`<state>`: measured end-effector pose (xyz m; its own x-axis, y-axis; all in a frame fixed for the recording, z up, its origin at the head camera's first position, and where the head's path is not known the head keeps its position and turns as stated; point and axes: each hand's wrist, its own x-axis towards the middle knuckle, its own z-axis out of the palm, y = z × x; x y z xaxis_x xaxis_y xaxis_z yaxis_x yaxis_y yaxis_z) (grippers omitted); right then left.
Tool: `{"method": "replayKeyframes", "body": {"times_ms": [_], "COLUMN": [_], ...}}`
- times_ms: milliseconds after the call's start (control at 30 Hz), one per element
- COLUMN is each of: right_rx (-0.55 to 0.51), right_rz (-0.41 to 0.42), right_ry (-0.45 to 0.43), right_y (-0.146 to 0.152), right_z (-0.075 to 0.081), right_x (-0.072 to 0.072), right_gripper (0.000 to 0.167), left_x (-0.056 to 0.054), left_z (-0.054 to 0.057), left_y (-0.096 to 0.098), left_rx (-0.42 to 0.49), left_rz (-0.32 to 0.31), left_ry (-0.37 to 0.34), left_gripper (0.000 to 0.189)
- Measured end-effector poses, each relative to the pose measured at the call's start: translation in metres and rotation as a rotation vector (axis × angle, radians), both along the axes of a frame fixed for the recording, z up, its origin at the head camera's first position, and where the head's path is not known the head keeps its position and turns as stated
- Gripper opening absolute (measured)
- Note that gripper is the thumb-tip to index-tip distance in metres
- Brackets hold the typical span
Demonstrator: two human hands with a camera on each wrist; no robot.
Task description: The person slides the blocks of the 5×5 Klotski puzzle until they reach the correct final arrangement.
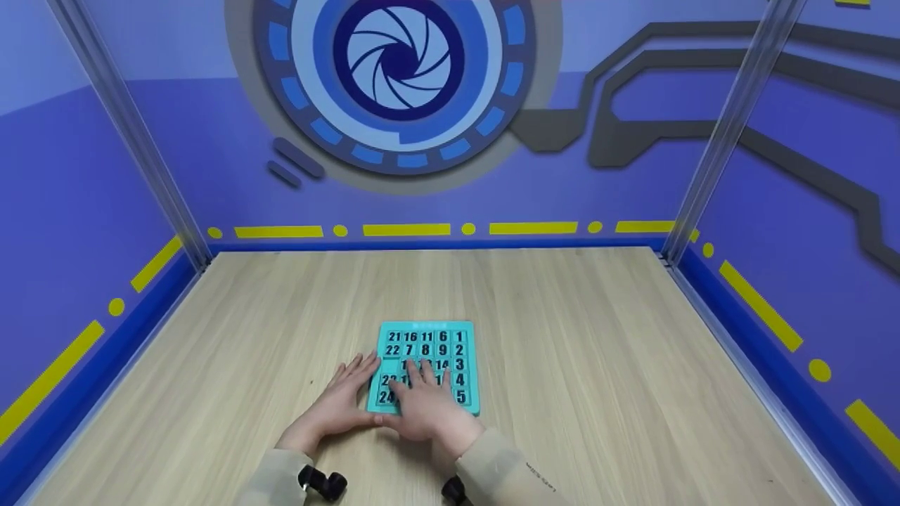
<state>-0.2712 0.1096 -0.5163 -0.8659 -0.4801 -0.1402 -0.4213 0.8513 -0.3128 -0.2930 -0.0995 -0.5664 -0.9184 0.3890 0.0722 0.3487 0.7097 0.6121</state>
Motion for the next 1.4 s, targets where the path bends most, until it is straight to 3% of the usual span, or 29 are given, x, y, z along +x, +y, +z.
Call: {"method": "replayKeyframes", "body": {"times_ms": [267, 533, 767, 1400], "right_rx": [-0.058, -0.061, -0.030, -0.016], "right_rz": [-0.040, -0.114, -0.130, -0.086], "right_ry": [0.023, 0.031, 0.026, 0.037], "right_y": [-0.002, -0.005, -0.008, -0.008], "right_z": [0.005, -0.004, -0.008, -0.010], "right_x": [-0.013, -0.030, -0.038, -0.030], "right_gripper": [0.072, 0.074, 0.075, 0.075], "left_x": [0.001, 0.001, 0.002, 0.000], "left_z": [-0.001, 0.000, 0.001, -0.001], "left_y": [0.001, 0.001, 0.000, 0.000], "left_rx": [0.024, 0.019, 0.014, 0.011], "left_rz": [0.008, 0.008, 0.002, 0.014], "left_ry": [-0.002, -0.027, -0.009, -0.032], "left_gripper": [0.113, 0.112, 0.112, 0.113]}}
